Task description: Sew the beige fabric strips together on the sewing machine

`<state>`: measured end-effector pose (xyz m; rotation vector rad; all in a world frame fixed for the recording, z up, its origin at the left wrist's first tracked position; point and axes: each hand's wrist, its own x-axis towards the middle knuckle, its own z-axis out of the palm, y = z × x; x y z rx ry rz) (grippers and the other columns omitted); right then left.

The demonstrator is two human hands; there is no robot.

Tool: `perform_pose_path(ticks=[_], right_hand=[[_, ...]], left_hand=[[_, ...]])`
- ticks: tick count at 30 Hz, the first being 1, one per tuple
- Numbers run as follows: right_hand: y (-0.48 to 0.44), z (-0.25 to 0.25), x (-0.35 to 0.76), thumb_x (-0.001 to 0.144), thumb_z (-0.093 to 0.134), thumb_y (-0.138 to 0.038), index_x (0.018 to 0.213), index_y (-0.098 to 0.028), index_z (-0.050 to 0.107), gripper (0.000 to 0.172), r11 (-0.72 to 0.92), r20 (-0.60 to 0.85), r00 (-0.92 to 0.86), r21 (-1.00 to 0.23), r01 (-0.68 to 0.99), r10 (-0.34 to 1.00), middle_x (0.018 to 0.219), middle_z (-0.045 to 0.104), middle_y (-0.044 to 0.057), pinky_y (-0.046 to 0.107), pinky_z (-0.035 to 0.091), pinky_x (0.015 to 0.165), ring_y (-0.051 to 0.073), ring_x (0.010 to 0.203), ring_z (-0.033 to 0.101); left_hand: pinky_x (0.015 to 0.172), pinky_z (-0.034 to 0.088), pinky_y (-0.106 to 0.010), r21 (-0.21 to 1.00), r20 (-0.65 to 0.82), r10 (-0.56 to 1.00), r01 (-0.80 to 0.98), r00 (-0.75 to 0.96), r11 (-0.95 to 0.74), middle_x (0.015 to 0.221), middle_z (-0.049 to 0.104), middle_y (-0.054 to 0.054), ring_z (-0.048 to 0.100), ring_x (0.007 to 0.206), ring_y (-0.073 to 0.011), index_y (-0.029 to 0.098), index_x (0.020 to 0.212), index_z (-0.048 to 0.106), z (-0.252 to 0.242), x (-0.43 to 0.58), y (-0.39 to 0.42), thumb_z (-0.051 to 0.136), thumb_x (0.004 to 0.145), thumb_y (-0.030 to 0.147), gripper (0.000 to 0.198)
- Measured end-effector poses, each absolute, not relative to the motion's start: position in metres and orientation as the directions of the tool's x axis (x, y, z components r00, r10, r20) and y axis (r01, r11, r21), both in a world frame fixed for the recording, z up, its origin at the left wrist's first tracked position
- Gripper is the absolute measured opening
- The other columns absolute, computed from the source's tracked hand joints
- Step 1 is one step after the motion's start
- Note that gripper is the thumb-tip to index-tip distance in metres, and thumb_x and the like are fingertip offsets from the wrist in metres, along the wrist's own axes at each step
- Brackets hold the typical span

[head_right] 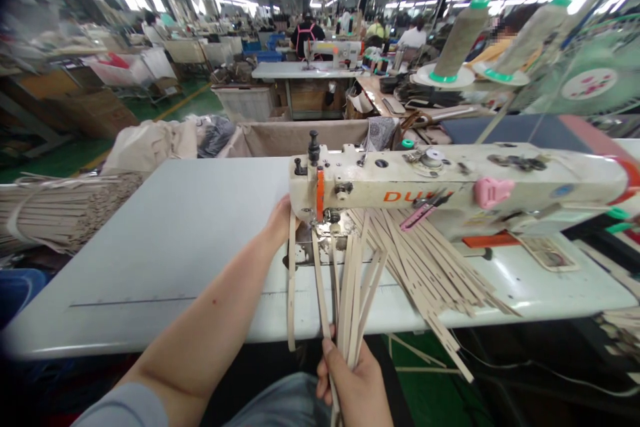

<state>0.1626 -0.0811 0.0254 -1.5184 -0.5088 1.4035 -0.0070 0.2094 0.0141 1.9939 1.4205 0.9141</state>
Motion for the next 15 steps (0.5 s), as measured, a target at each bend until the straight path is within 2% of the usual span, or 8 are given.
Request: perform_pose_path(ticks=[3, 7, 9, 12, 15], right_hand=[[-0.083, 0.029, 0.165, 0.058, 0.104, -0.085, 0.097, -0.016, 0.079, 0.082, -0.456, -0.534, 0.237, -0.833, -0.314, 0.812, 0.055, 0.072, -0.003, 0.023, 0.041, 0.045, 0.013, 0.044, 0.062], [-0.087, 0.034, 0.171, 0.068, 0.101, -0.082, 0.094, -0.014, 0.083, 0.076, -0.496, -0.58, 0.198, -0.795, -0.35, 0.79, 0.062, 0.079, 0.005, 0.026, 0.051, 0.051, 0.017, 0.051, 0.071], [-0.09, 0.036, 0.174, 0.069, 0.103, -0.079, 0.089, -0.013, 0.085, 0.072, -0.519, -0.617, 0.153, -0.751, -0.408, 0.772, 0.072, 0.085, 0.011, 0.028, 0.059, 0.059, 0.021, 0.06, 0.078], [-0.094, 0.037, 0.179, 0.06, 0.11, -0.072, 0.091, -0.012, 0.088, 0.072, -0.544, -0.672, 0.104, -0.671, -0.504, 0.733, 0.081, 0.088, 0.013, 0.032, 0.066, 0.068, 0.025, 0.072, 0.084], [-0.098, 0.038, 0.183, 0.054, 0.115, -0.066, 0.103, -0.014, 0.092, 0.075, -0.561, -0.697, 0.071, -0.63, -0.538, 0.714, 0.075, 0.086, 0.008, 0.032, 0.066, 0.07, 0.026, 0.074, 0.084]], left_hand=[[0.132, 0.052, -0.061, 0.664, 0.218, 0.935, 0.66, 0.281, -0.353, 0.136, 0.082, -0.014, 0.071, 0.14, -0.0429, 0.02, 0.113, 0.085, 0.016, -0.016, 0.207, 0.08, 0.078, 0.014, 0.036], [0.137, 0.042, -0.071, 0.623, 0.139, 0.907, 0.676, 0.398, -0.393, 0.165, 0.064, -0.023, 0.051, 0.161, -0.0544, 0.016, 0.145, 0.075, 0.015, -0.023, 0.199, 0.104, 0.057, 0.028, 0.094], [0.14, 0.038, -0.072, 0.625, 0.102, 0.912, 0.688, 0.397, -0.37, 0.171, 0.059, -0.024, 0.045, 0.165, -0.0565, 0.015, 0.156, 0.068, 0.012, -0.023, 0.198, 0.108, 0.052, 0.034, 0.113], [0.142, 0.035, -0.069, 0.624, 0.081, 0.923, 0.703, 0.377, -0.342, 0.173, 0.057, -0.021, 0.042, 0.168, -0.0554, 0.017, 0.165, 0.06, 0.008, -0.023, 0.199, 0.11, 0.051, 0.039, 0.127], [0.142, 0.035, -0.069, 0.599, 0.069, 0.919, 0.72, 0.388, -0.349, 0.172, 0.059, -0.019, 0.041, 0.169, -0.0542, 0.021, 0.163, 0.064, 0.007, -0.022, 0.201, 0.109, 0.053, 0.038, 0.12]])
